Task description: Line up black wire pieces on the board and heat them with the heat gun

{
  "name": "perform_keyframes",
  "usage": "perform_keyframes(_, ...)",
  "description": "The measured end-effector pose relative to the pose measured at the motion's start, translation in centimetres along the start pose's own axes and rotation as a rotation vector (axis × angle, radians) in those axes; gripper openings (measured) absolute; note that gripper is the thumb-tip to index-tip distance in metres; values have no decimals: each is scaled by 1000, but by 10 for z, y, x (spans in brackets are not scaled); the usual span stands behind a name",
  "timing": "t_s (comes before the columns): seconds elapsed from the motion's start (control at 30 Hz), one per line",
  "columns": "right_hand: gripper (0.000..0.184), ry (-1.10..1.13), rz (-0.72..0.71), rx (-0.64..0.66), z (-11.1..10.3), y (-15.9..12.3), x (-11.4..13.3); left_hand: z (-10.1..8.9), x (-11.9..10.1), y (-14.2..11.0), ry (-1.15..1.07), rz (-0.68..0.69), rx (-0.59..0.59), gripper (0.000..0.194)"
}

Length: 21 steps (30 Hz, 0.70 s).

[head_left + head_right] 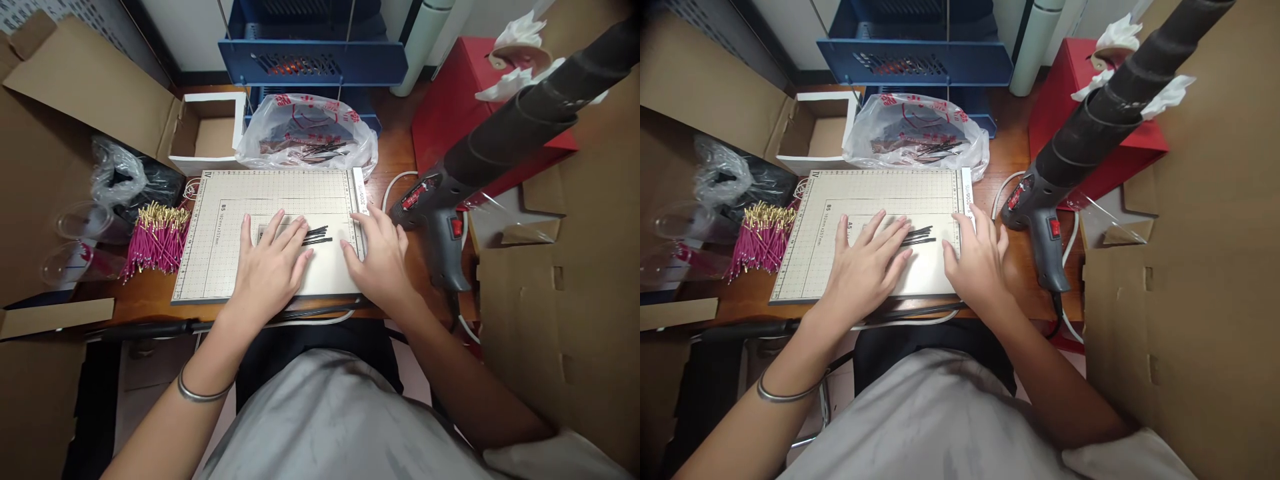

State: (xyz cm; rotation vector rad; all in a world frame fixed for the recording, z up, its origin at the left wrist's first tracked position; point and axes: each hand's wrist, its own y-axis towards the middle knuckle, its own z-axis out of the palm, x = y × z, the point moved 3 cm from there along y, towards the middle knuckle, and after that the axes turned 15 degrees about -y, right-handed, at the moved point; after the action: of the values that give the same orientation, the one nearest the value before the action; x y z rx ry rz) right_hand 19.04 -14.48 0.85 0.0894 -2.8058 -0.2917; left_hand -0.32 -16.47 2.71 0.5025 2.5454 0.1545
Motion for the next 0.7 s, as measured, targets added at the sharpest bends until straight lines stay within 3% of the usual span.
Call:
perform_keyframes(0.13,46,153,17,-44,-2,-13,-13,-5,8,12,-60,-65,-77,31)
perform_keyframes(0.3,49,280,47,-52,-1,-20,-23,-5,23,37,-165,-172,24,18)
perform_keyframes(0.4,54,280,88,-16,-1,-24,-23,-7,29,45,-193,-187,65,21)
perform_keyframes(0.53,57,249,159,3,-1,-36,-19,-14,29,43,-190,-107,127,24)
perform_keyframes(0.7,52,186,197,-82,2,-44,-14,-23,16,51,34,27,333,28)
